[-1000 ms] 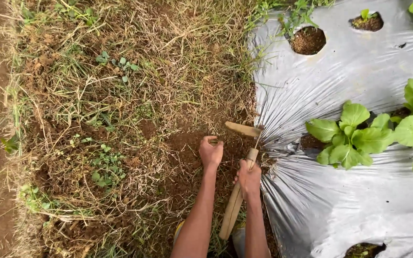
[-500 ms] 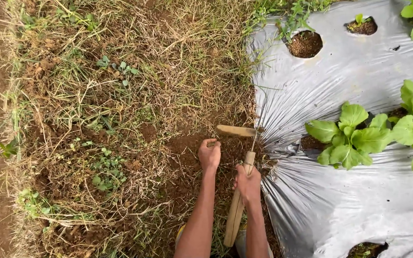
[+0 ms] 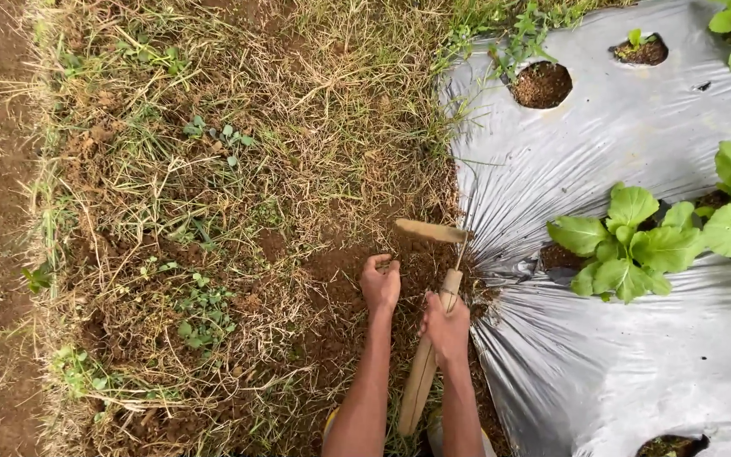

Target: The person uses a hoe to remove weeds from the soil next to a plastic-covered garden bed. They repeatedly strike the ground and pull away the uprooted weeds by hand.

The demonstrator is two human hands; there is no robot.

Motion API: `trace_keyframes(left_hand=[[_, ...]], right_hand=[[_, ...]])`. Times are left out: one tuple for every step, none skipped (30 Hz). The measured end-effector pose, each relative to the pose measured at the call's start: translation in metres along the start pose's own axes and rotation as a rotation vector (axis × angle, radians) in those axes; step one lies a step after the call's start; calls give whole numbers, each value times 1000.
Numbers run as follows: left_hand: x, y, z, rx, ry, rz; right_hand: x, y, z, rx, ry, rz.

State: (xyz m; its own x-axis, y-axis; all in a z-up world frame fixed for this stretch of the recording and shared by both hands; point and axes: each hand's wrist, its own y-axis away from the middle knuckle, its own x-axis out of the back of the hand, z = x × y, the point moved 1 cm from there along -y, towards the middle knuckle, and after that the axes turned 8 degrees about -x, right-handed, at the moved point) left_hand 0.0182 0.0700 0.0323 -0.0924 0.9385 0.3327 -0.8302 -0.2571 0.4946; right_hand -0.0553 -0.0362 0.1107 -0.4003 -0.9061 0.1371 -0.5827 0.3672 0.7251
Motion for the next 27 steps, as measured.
trace_keyframes(left_hand=[[1,1,4,3,2,-1],[3,3,8,-13,26,-13],[6,8,9,-23,48,-22],[5,13,4,-14,48,-19],[3,10,5,-17,44,4],[1,8,7,-21,40,27],[-2,2,13,-39,46,28],[-6,-4,17,14,42,73],[-8,2,10,91,29,112],[-8,8,15,98,25,109],[-9,13,22,38,6,156],[-9,18,29,-23,-14,201],[-15,14,17,-27,-11,200],[-19,10,8,-279,-107,319],[-24,6,-2,-530,-204,444],[-22,6,7,-532,-201,448],[-19,12,13,-709,-340,431],[-18,18,18,-884,-480,409],[-16,18,16,-879,-483,405],[-15,19,14,-904,-486,313],[-17,19,15,-931,-484,221],[-13,23,21,-931,-485,219],[-11,29,24,-959,-540,76],[-9,35,28,-985,-592,-69],[-16,27,16,-981,-589,-72],[-23,19,3,-988,-708,-109],[-32,11,-8,-998,-825,-148]], right_hand=[[-3,0,-10,-1,3,1],[-5,1,-19,38,-18,28],[-7,5,-26,71,-36,52],[-5,-1,-1,64,-30,50],[-6,-12,20,-4,2,52],[-7,-22,41,-72,33,55],[-8,-22,37,-55,26,54],[-9,-23,34,-109,-24,39],[-5,-14,43,-187,-66,28],[-4,-11,38,-194,-64,31],[-4,-10,32,-169,-12,48],[-4,-8,25,-144,40,64],[-3,-11,29,-140,39,66],[-2,-14,33,-144,30,43],[-2,-17,37,-148,23,15],[-1,-21,33,-144,24,13],[1,-22,32,-161,22,-6],[4,-23,32,-178,19,-25],[5,-14,23,-185,20,-25],[6,-5,12,-141,1,-19],[8,3,-1,-93,-20,-13],[9,10,-16,-94,-20,-12],[11,19,-29,-43,-32,34],[13,27,-43,9,-43,79],[15,29,-49,6,-40,82],[18,32,-56,36,-90,90],[21,33,-63,68,-142,102]])
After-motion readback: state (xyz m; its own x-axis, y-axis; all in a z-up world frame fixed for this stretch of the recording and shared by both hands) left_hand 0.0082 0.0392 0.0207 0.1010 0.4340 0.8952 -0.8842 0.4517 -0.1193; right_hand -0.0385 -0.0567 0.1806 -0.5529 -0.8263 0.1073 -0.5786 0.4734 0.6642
